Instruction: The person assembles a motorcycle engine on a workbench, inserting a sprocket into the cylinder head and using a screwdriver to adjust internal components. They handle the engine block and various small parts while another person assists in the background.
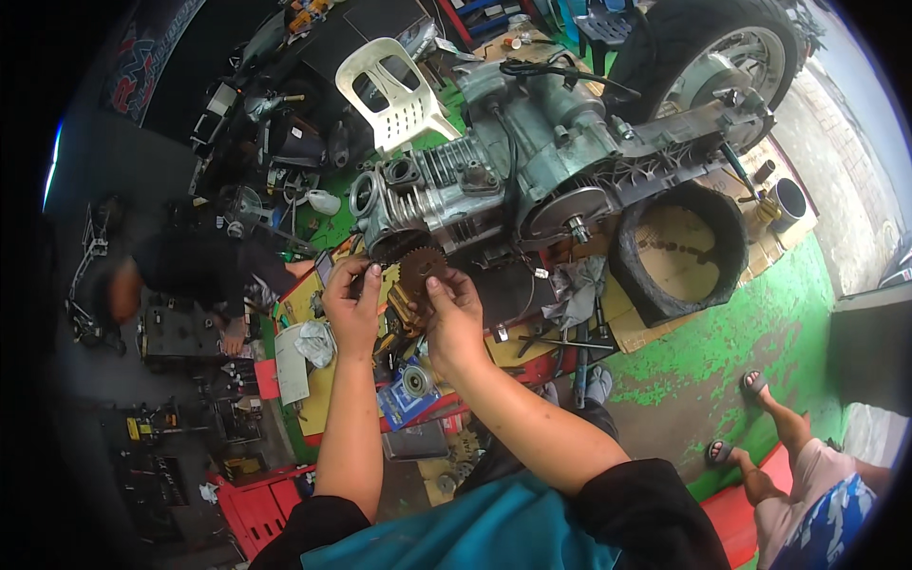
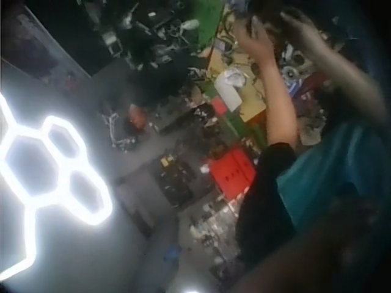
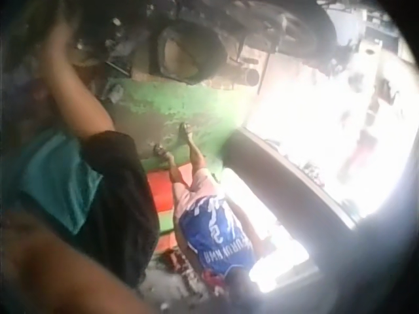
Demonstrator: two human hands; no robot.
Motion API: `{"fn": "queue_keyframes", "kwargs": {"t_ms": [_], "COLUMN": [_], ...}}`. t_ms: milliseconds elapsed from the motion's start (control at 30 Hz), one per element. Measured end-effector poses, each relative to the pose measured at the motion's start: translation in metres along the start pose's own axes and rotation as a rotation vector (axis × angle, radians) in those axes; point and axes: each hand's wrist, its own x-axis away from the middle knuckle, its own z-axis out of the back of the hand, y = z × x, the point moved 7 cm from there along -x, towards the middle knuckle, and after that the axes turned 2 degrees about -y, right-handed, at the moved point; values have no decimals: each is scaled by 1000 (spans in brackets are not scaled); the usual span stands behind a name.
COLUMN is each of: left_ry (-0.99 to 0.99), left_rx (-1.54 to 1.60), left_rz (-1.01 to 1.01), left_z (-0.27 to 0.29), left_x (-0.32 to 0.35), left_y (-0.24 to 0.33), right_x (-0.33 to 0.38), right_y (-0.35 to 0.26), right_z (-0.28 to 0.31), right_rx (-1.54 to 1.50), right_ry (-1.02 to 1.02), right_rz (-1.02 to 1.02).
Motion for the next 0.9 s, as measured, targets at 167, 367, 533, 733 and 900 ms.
{"fn": "queue_keyframes", "kwargs": {"t_ms": [167,367,533,733,900], "left_ry": [-15,-74,-115,-146,-203], "left_rx": [-12,-4,4,-44,-175], "left_rz": [12,-10,-75,-129,-328], "left_z": [-2,3,0,2,-5], "left_x": [-4,-4,-11,-14,-10], "left_y": [-2,-14,-2,-9,3], "right_x": [-6,-10,-13,-18,-15], "right_y": [4,10,15,17,18], "right_z": [-3,-14,-13,-14,-15], "right_rx": [-41,-118,-190,-166,-144], "right_ry": [15,41,49,32,83], "right_rz": [-8,52,101,140,204]}}
